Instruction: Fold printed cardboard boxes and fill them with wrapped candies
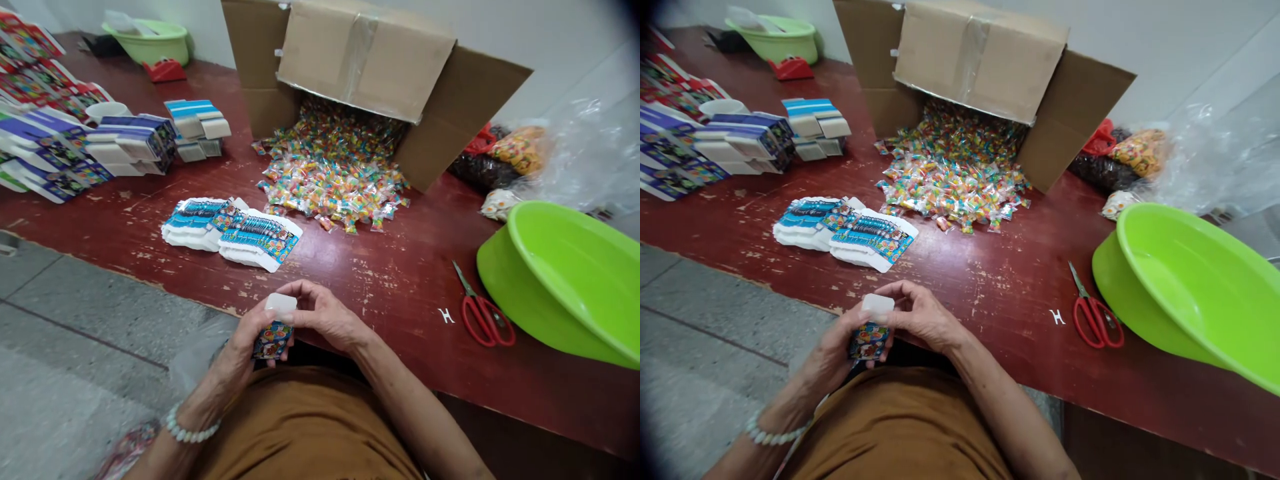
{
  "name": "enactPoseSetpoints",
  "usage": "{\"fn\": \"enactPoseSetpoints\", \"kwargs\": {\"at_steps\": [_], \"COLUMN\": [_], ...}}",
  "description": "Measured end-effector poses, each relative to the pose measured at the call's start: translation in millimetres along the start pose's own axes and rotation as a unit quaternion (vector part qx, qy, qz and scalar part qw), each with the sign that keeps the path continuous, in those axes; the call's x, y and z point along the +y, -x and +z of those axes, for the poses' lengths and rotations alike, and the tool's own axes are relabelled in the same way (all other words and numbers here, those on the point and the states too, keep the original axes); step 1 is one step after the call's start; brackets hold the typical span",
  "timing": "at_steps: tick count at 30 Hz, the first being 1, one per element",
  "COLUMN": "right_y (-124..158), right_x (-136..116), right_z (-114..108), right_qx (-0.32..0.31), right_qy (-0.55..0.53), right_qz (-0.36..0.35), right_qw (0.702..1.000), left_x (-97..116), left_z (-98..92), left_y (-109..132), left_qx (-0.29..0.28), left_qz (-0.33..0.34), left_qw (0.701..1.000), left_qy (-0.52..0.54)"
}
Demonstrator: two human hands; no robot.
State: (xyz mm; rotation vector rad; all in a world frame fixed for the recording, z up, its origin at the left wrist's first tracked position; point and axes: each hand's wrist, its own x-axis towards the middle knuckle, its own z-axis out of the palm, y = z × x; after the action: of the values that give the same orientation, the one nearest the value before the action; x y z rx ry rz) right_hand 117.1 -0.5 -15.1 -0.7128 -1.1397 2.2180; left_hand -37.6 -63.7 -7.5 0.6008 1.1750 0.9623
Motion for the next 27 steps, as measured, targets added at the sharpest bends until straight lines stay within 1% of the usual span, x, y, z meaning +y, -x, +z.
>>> {"fn": "enactPoseSetpoints", "kwargs": {"at_steps": [1, 2, 3, 4, 5, 6, 7, 8, 9, 12, 13, 14, 16, 18, 21, 23, 25, 27], "right_y": [-1, -1, 0, 1, 3, 5, 6, 8, 9, 6, 5, 2, -2, -4, -4, -3, 0, 2], "right_x": [2, 2, 3, 2, 1, -1, -3, -4, -6, -10, -11, -11, -12, -13, -13, -13, -12, -7], "right_z": [0, 1, 1, 1, 0, 0, 0, 0, 0, 3, 4, 6, 8, 9, 7, 5, 3, 3], "right_qx": [0.015, 0.045, 0.079, 0.107, 0.12, 0.119, 0.11, 0.102, 0.097, 0.105, 0.105, 0.104, 0.108, 0.111, 0.109, 0.089, 0.059, 0.041], "right_qy": [0.022, 0.059, 0.107, 0.161, 0.213, 0.256, 0.284, 0.293, 0.281, 0.159, 0.115, 0.084, 0.066, 0.081, 0.156, 0.242, 0.322, 0.362], "right_qz": [-0.032, -0.08, -0.135, -0.186, -0.224, -0.242, -0.243, -0.224, -0.189, -0.054, -0.025, -0.012, -0.023, -0.031, -0.053, -0.101, -0.155, -0.191], "right_qw": [0.999, 0.994, 0.982, 0.963, 0.943, 0.928, 0.921, 0.924, 0.936, 0.98, 0.988, 0.991, 0.992, 0.99, 0.98, 0.961, 0.932, 0.911], "left_x": [0, 1, 3, 5, 6, 8, 9, 10, 9, 7, 6, 5, 4, 3, 3, 3, 4, 4], "left_z": [-0.8, -1.5, -2.1, -2.4, -2.4, -2.1, -1.4, -0.4, 0.7, 4.4, 5.2, 5.7, 5.8, 4.9, 3.7, 3.1, 2.5, 1.4], "left_y": [-1, -2, -3, -3, -3, -3, -3, -3, -3, -3, -3, -3, -4, -4, -4, -4, -4, -5], "left_qx": [-0.003, -0.006, -0.013, -0.023, -0.035, -0.045, -0.053, -0.06, -0.062, -0.033, -0.021, -0.012, -0.003, 0.002, 0.006, -0.001, -0.004, -0.004], "left_qz": [0.007, 0.009, 0.002, -0.014, -0.036, -0.061, -0.082, -0.097, -0.1, -0.063, -0.048, -0.037, -0.029, -0.034, -0.036, -0.044, -0.056, -0.061], "left_qw": [1.0, 1.0, 1.0, 1.0, 0.999, 0.996, 0.993, 0.99, 0.988, 0.995, 0.997, 0.998, 0.999, 0.999, 0.999, 0.998, 0.996, 0.994], "left_qy": [-0.013, -0.02, -0.017, -0.004, 0.018, 0.044, 0.068, 0.087, 0.096, 0.074, 0.061, 0.05, 0.041, 0.038, 0.035, 0.045, 0.065, 0.087]}}
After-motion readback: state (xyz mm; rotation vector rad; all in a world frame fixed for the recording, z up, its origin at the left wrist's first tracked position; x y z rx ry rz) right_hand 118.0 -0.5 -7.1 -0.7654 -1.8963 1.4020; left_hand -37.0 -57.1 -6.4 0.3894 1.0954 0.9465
